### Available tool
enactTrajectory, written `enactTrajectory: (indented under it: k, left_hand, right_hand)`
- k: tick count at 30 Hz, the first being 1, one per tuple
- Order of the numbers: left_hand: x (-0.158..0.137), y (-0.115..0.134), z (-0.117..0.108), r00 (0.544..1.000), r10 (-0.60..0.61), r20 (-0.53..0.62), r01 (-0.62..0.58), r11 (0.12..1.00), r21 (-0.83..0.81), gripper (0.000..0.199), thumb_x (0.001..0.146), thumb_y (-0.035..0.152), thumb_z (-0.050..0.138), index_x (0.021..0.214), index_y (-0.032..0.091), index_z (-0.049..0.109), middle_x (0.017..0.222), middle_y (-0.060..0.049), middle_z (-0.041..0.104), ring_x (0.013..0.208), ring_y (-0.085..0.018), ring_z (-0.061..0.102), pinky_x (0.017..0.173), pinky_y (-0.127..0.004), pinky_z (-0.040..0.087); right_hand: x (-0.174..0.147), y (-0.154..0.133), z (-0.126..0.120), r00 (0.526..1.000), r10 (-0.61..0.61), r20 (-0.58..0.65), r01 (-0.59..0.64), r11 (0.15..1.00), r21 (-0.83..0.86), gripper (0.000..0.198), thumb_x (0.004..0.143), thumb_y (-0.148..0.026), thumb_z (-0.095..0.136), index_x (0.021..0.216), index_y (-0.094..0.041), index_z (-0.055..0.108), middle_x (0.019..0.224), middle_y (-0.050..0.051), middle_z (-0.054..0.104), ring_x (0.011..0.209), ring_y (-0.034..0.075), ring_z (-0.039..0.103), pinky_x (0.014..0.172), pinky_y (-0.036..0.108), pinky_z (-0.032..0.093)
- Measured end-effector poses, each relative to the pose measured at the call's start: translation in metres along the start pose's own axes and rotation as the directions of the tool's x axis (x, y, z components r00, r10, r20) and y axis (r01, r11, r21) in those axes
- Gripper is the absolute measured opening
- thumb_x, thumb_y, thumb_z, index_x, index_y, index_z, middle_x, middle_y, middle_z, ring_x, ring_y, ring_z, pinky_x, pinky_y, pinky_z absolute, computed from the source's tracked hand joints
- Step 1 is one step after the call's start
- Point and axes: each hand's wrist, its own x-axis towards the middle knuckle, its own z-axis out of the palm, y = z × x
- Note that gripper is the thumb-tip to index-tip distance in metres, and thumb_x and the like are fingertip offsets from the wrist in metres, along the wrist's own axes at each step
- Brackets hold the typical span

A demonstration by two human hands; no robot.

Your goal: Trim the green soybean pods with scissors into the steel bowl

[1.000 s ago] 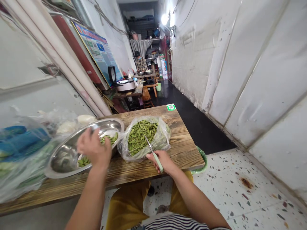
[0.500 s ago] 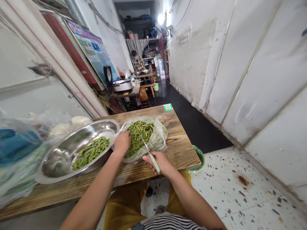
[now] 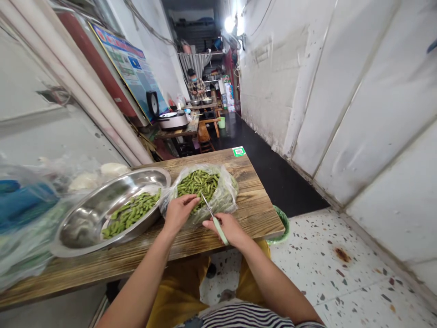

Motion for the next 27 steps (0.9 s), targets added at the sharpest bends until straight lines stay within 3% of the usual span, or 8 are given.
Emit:
enactTrajectory:
  k: [6,10,21,27]
  left_hand:
    - [-0.001,-0.003,0.0,0.988,0.114,-0.1,-0.084,0.961,0.264,0.017,0.076,0.032,0.063,0.087,0.024,0.072,0.088,-0.005,0.073,0.078,-0.021,0.064,0.075,-0.03,0.045]
    - [0.002,-0.006,0.002,0.979,0.153,-0.136,-0.097,0.933,0.345,0.015,0.074,0.032,0.065,0.083,0.023,0.073,0.084,-0.006,0.073,0.084,-0.024,0.062,0.079,-0.033,0.044]
    - [-0.004,0.005,0.003,0.989,0.105,-0.102,-0.072,0.955,0.287,0.012,0.073,0.03,0.064,0.068,0.022,0.069,0.067,-0.003,0.067,0.063,-0.018,0.058,0.063,-0.028,0.04]
    - [-0.008,0.007,0.005,0.989,0.112,-0.096,-0.083,0.959,0.27,0.01,0.073,0.027,0.065,0.065,0.021,0.069,0.067,-0.003,0.066,0.062,-0.017,0.056,0.062,-0.027,0.039]
  right_hand:
    - [0.001,-0.002,0.004,0.998,-0.065,-0.018,0.062,0.99,-0.123,0.042,0.075,-0.06,0.063,0.082,-0.019,0.056,0.046,-0.008,0.043,0.036,0.008,0.044,0.037,0.018,0.032]
    - [0.003,-0.005,0.003,0.997,-0.074,-0.02,0.069,0.979,-0.189,0.041,0.076,-0.058,0.062,0.083,-0.018,0.058,0.048,-0.007,0.044,0.041,0.008,0.044,0.042,0.019,0.031]
    - [0.004,-0.018,-0.001,0.976,-0.208,-0.067,0.156,0.877,-0.454,0.043,0.08,-0.058,0.057,0.07,-0.017,0.06,0.058,-0.001,0.054,0.057,0.012,0.047,0.055,0.022,0.033]
    - [0.003,-0.017,-0.005,0.972,-0.227,-0.067,0.153,0.818,-0.555,0.038,0.079,-0.056,0.06,0.078,-0.018,0.062,0.066,0.002,0.06,0.06,0.015,0.051,0.056,0.022,0.031]
